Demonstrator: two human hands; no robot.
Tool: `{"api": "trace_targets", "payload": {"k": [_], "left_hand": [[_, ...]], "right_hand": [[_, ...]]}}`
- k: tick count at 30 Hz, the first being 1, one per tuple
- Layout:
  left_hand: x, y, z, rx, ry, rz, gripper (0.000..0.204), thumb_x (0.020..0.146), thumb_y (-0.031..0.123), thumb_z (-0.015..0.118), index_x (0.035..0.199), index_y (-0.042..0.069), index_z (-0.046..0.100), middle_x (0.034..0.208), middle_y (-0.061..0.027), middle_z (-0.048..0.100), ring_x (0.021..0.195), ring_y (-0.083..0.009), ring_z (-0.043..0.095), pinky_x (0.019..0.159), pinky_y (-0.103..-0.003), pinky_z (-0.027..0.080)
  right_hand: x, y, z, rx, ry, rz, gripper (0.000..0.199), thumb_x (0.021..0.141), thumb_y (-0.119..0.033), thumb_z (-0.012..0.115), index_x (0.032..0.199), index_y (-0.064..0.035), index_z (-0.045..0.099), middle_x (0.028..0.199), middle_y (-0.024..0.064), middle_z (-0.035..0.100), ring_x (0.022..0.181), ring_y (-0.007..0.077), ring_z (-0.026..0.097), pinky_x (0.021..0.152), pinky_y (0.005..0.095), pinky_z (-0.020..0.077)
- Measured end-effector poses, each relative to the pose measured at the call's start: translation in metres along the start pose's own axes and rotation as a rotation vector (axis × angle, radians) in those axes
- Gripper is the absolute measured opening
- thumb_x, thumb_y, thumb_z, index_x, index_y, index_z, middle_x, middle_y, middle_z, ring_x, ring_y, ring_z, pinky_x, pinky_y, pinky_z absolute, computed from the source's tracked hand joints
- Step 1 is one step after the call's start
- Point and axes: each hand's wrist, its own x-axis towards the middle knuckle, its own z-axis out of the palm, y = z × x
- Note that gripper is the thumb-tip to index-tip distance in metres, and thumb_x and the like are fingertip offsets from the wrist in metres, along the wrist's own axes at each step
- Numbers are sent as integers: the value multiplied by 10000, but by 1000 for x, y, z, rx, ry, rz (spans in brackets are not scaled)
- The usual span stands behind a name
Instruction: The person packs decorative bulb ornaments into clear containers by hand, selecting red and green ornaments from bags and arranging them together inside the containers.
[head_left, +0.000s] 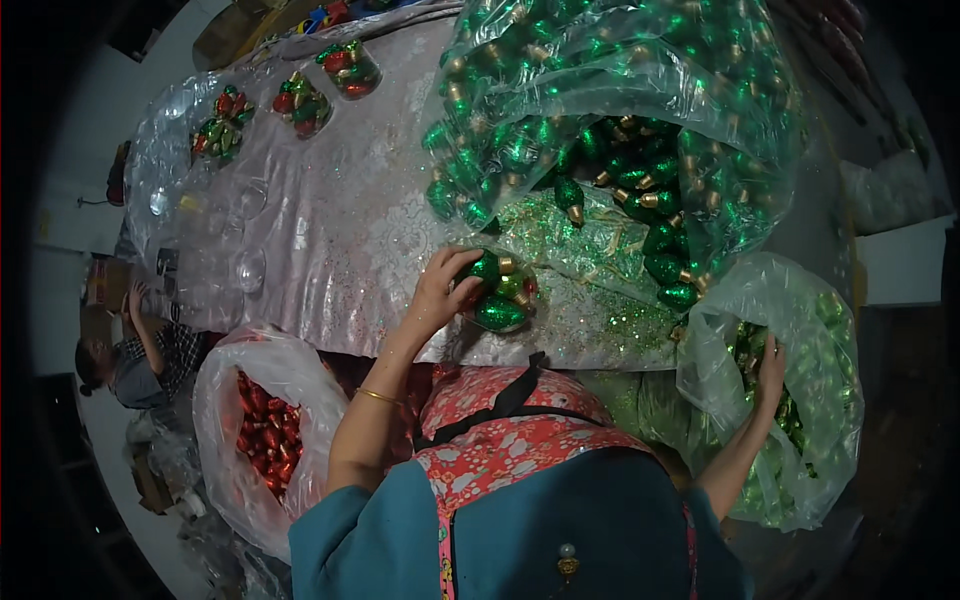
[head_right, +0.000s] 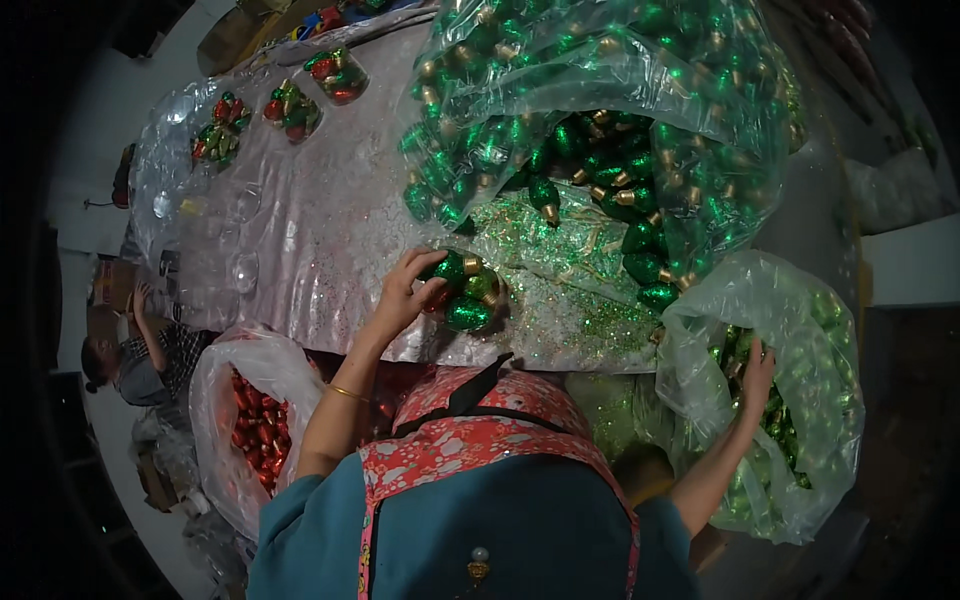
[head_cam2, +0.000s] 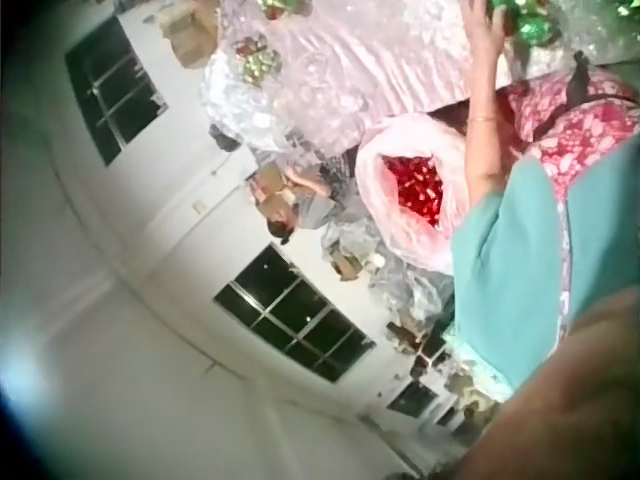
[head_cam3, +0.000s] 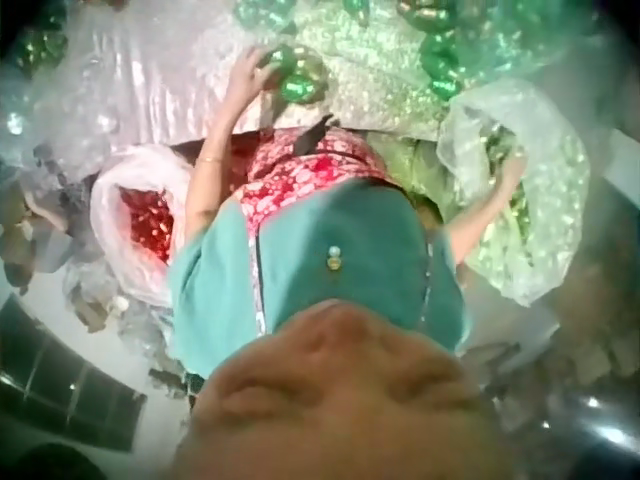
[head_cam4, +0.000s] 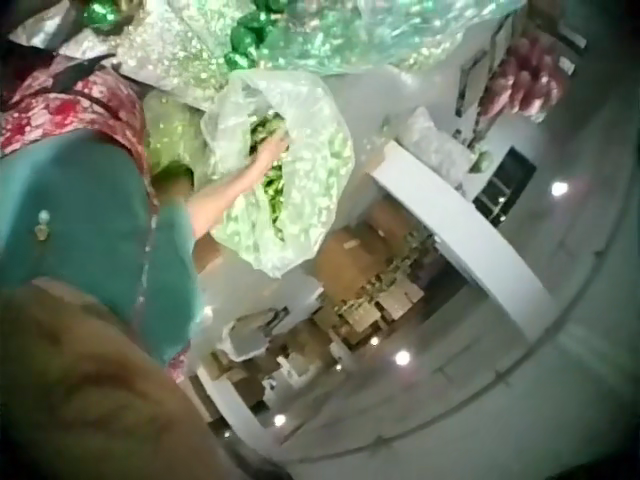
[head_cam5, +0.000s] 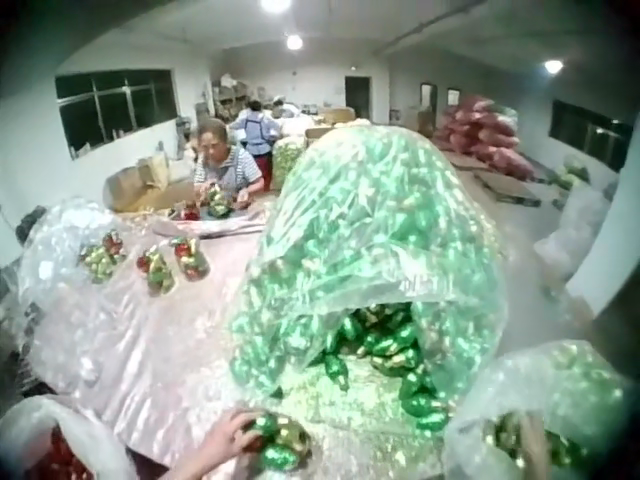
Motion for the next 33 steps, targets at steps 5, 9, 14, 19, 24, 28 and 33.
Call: {"api": "trace_targets", "payload": {"k": [5, 9, 14, 19, 24, 28, 33], "left_hand": [[-1, -11, 2, 9, 8, 38, 366, 798, 102, 645, 1156, 80, 576, 1074, -132, 566, 997, -311, 558, 871, -367, 450], [1, -18, -1, -64, -18, 17, 378, 800, 115, 645, 1171, 105, 579, 1059, -133, 558, 1004, -319, 538, 877, -372, 439], [2, -22, -1, -142, -67, -43, 397, 808, 79, 610, 1202, 126, 582, 1075, -132, 556, 1022, -309, 539, 890, -362, 437], [-4, -30, 10, -218, -18, -59, 402, 816, 67, 591, 1212, 138, 579, 1091, -137, 547, 1037, -312, 533, 902, -363, 435], [-5, -38, 13, -243, 15, -29, 401, 821, 85, 590, 1218, 133, 570, 1086, -144, 543, 1034, -317, 526, 905, -374, 428], [-5, -37, 16, -225, 29, -10, 402, 821, 101, 596, 1220, 132, 566, 1089, -146, 540, 1033, -317, 518, 910, -378, 418], [-7, -38, 17, -230, 24, -9, 364, 850, 108, 562, 1213, 124, 569, 1093, -144, 540, 1037, -309, 514, 912, -372, 411]], "right_hand": [[-136, -172, -14, 733, -368, -272, 540, 872, -190, 529, 1349, 2, 363, 1143, 97, 567, 976, 192, 584, 849, 310, 456], [-208, -294, 35, 534, -783, -750, 521, 792, -167, 640, 1250, -35, 432, 1056, 103, 577, 966, 200, 569, 853, 309, 442], [-250, -340, 89, 206, -636, -1170, 480, 802, -234, 672, 1179, -24, 459, 1027, 182, 594, 941, 294, 601, 814, 347, 465], [-259, -342, 107, 40, -733, -1204, 479, 803, -248, 663, 1171, -26, 450, 1028, 211, 582, 935, 355, 590, 795, 394, 466], [-258, -351, 104, 226, -798, -968, 485, 800, -213, 674, 1180, -26, 436, 1030, 126, 589, 920, 235, 589, 795, 350, 465], [-253, -354, 104, 353, -914, -928, 470, 809, -183, 658, 1187, -33, 423, 1046, 84, 573, 920, 191, 565, 809, 336, 461], [-264, -339, 106, 290, -886, -750, 441, 800, -81, 651, 1184, -55, 435, 1129, 83, 556, 993, 192, 558, 865, 334, 448]]}}
